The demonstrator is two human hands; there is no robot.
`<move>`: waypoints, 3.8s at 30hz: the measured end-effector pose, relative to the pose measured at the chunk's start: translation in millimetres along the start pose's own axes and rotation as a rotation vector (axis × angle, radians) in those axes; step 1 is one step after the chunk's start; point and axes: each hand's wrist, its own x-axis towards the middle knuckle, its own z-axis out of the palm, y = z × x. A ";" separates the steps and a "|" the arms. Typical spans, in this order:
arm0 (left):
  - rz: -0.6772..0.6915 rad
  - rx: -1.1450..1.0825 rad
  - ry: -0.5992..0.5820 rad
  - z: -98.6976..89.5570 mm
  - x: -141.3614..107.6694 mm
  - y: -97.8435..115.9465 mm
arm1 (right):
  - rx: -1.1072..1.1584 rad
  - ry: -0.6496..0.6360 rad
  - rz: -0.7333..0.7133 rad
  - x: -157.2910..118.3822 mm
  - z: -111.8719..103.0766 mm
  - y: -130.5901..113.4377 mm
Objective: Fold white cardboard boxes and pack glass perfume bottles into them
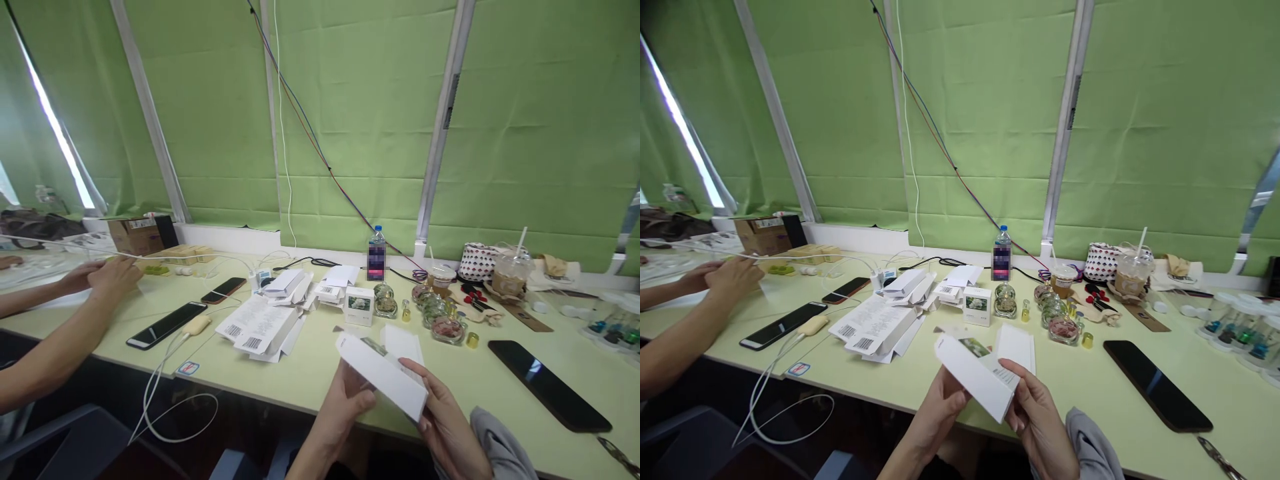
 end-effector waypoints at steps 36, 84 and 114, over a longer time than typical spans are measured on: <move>0.264 1.004 0.040 -54.5 4.7 -4.3 | -1.484 -0.034 -0.843 -4.9 -1.7 13.1; 0.216 1.141 -0.036 -44.3 11.4 9.5 | -1.477 0.004 -1.035 34.4 7.2 6.6; 0.106 1.076 -0.072 -42.8 13.8 5.2 | -0.765 -0.144 -0.380 32.4 13.4 36.0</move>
